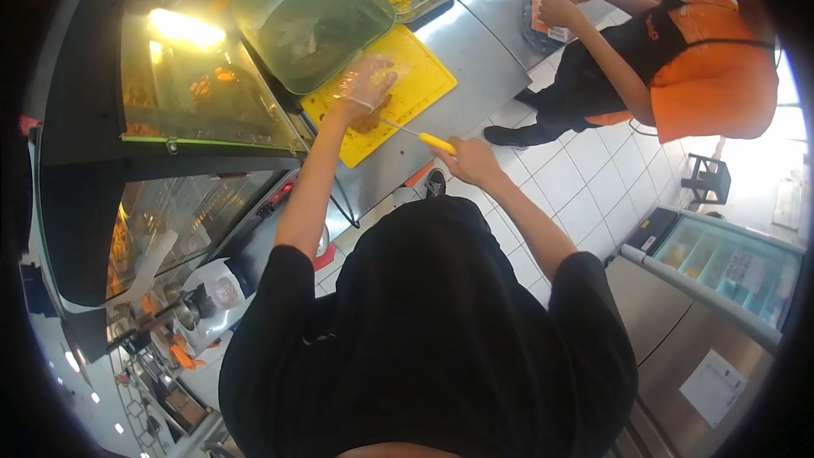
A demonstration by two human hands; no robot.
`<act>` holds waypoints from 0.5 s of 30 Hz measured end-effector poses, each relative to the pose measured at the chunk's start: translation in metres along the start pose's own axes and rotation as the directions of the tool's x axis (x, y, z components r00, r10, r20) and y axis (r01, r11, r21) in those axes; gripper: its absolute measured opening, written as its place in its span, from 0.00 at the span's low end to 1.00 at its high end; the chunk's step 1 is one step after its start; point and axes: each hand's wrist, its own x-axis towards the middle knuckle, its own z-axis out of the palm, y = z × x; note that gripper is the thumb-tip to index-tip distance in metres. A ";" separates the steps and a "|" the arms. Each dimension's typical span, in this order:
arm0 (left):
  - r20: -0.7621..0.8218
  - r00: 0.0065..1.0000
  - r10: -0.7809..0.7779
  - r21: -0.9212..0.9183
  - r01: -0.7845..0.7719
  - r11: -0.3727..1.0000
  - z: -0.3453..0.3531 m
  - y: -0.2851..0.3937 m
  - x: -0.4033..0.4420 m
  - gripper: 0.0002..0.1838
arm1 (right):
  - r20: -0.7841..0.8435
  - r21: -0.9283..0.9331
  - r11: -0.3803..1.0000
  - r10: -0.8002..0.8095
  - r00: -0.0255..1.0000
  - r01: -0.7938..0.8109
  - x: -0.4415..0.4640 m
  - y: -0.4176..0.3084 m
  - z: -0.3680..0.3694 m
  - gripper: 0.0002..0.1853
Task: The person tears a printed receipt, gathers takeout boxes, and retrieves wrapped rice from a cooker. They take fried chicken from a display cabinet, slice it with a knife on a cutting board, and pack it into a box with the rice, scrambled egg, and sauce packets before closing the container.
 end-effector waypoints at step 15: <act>0.356 0.917 -0.181 0.489 -0.018 0.872 0.038 -0.067 0.001 0.27 | 0.108 0.042 0.986 -0.166 0.980 0.163 0.044 0.015 0.004 0.17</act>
